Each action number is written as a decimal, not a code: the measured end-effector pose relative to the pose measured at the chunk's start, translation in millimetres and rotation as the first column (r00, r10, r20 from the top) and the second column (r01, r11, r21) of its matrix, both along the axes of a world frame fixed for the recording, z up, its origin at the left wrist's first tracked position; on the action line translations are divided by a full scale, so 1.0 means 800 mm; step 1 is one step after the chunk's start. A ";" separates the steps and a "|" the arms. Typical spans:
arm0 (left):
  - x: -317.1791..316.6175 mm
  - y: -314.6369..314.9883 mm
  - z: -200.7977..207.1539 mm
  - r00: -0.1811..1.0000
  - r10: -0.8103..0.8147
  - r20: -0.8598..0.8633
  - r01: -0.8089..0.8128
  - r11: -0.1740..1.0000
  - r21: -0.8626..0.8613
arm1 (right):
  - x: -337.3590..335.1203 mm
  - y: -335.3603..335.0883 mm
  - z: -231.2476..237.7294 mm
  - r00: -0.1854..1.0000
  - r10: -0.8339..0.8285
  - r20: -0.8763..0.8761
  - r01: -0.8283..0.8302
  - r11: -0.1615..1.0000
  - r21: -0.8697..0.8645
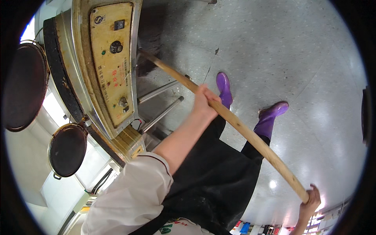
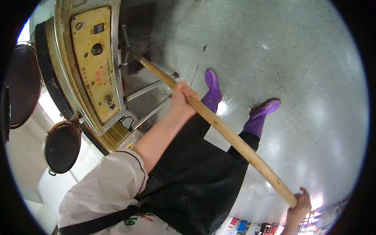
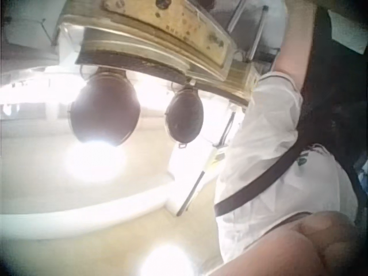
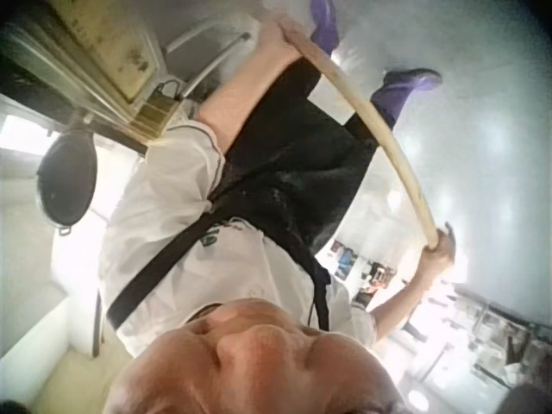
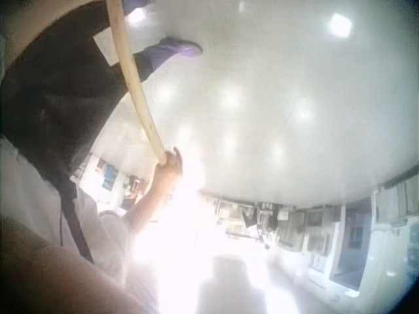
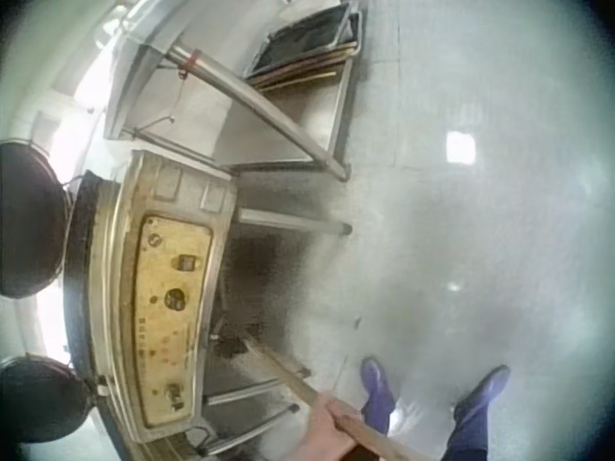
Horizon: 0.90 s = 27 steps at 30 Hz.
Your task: The person sweeps the kitchen floor using a broom, moving around stainless steel equipment and tables. The person navigates the space, sweeping debris into a pile and continuing to clean different areas of the floor.
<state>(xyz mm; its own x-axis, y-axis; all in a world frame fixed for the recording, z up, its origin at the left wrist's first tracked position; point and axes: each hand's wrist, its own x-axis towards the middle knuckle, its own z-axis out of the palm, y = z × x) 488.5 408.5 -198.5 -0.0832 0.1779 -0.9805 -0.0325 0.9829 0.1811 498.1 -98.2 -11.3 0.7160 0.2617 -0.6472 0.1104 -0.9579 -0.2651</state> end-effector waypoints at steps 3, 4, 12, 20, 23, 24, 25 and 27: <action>0.004 0.092 -0.018 0.997 -0.075 -0.013 0.076 0.979 0.187 | 0.043 0.101 -0.044 0.999 -0.031 -0.045 0.037 0.991 0.125; -0.004 0.125 -0.027 0.997 -0.075 -0.006 0.075 0.976 0.206 | 0.053 0.125 -0.057 0.999 -0.004 -0.052 0.012 0.988 0.156; -0.063 0.282 -0.060 0.993 -0.045 -0.106 0.083 0.920 0.383 | 0.108 0.301 -0.121 0.966 0.251 0.057 -0.256 0.911 0.324; -0.071 0.250 -0.125 0.964 -0.016 -0.266 0.113 0.928 0.354 | 0.148 0.402 -0.114 0.910 0.373 0.179 -0.413 0.843 0.344; -0.061 0.223 -0.132 0.984 0.010 -0.180 0.046 0.951 0.307 | 0.167 0.385 -0.077 0.905 0.392 0.166 -0.425 0.861 0.279; -0.053 0.210 -0.126 0.991 0.004 -0.130 0.033 0.960 0.278 | 0.177 0.376 -0.051 0.902 0.404 0.154 -0.431 0.870 0.238; -0.045 0.192 -0.116 0.997 -0.037 -0.063 0.051 0.971 0.232 | 0.182 0.365 -0.028 0.907 0.402 0.123 -0.418 0.891 0.175; -0.003 0.124 -0.075 0.994 -0.086 -0.071 0.099 0.972 0.212 | 0.177 0.325 0.010 0.922 0.380 0.069 -0.382 0.924 0.016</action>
